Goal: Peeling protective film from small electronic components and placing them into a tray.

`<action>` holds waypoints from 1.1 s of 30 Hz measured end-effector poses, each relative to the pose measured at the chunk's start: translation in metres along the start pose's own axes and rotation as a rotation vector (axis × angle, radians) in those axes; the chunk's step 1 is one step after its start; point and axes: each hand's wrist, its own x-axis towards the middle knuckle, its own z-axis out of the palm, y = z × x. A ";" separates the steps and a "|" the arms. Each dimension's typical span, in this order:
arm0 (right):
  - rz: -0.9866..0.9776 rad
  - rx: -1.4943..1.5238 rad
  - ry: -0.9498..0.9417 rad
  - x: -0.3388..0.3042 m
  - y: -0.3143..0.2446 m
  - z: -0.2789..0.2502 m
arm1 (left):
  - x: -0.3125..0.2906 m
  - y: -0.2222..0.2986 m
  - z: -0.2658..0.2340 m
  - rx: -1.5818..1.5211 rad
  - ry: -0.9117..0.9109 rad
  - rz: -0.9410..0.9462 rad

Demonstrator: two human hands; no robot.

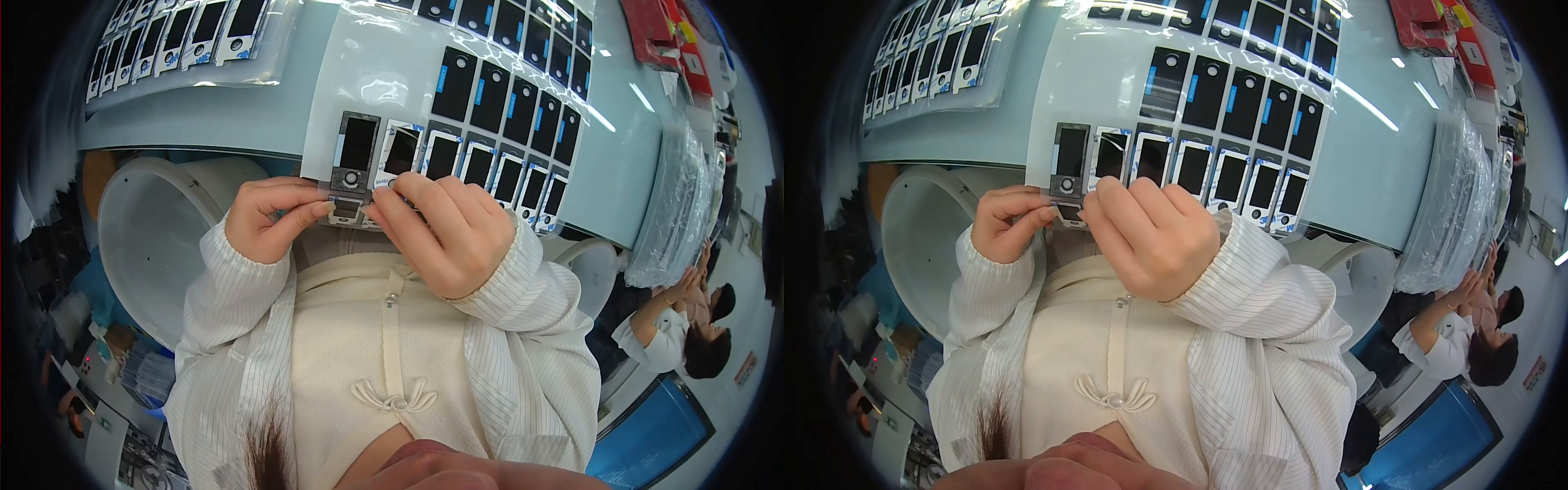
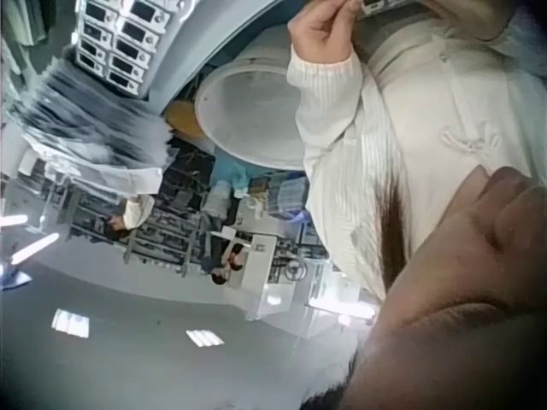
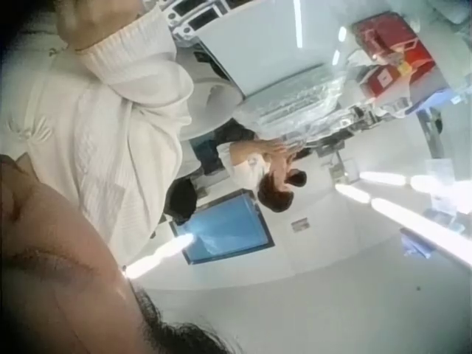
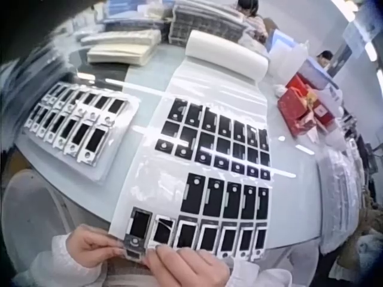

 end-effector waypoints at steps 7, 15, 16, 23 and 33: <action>0.014 0.110 -0.036 0.004 0.005 -0.001 | 0.000 0.001 -0.001 0.010 -0.023 -0.022; 0.534 0.333 0.253 0.011 0.013 -0.017 | -0.002 -0.001 0.003 -0.018 0.020 -0.036; 0.552 0.390 0.394 0.006 0.019 -0.016 | -0.003 -0.001 0.003 -0.016 0.020 -0.036; 0.055 0.188 0.064 -0.003 0.010 -0.015 | -0.002 -0.006 0.002 -0.029 0.018 -0.020; -0.027 0.008 0.031 0.000 0.005 -0.001 | -0.002 -0.010 0.003 0.095 0.059 0.067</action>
